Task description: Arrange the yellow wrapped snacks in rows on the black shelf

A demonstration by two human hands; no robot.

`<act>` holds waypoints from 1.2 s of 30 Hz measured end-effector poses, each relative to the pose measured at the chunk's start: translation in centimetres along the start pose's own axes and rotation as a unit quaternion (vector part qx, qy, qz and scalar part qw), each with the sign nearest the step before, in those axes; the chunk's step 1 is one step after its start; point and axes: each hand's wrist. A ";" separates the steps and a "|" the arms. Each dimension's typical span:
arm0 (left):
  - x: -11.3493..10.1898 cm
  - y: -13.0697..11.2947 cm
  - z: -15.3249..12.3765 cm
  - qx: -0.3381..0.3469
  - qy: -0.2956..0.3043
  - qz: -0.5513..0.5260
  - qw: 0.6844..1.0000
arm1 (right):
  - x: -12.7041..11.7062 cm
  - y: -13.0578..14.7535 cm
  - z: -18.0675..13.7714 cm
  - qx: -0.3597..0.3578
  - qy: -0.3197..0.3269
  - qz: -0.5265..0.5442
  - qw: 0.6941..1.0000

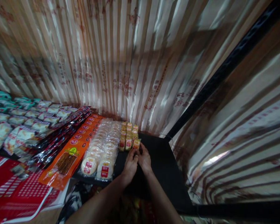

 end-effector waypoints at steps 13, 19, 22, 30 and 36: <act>-0.1 0.5 1.2 0.011 -0.021 -0.012 1.000 | 1.0 0.0 -0.1 -0.082 -0.011 -0.070 0.994; 0.0 1.1 1.5 0.054 -0.040 0.043 0.997 | 1.3 0.2 0.1 -0.084 -0.002 -0.089 0.992; 0.0 1.1 1.5 0.060 -0.036 0.070 0.995 | 1.4 0.3 0.1 -0.065 0.004 -0.125 0.990; 0.6 1.1 2.0 0.069 -0.045 0.078 0.993 | 1.7 -0.2 0.1 -0.074 -0.011 -0.139 0.987; 0.7 1.9 2.4 0.093 -0.038 0.086 0.991 | 1.8 -0.2 0.1 -0.085 0.008 -0.166 0.982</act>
Point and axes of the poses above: each hand's wrist, its own z-axis towards the middle knuckle, its own x-axis out of the palm, y = z × x, and after that the axes turned 3 degrees about z, right-handed
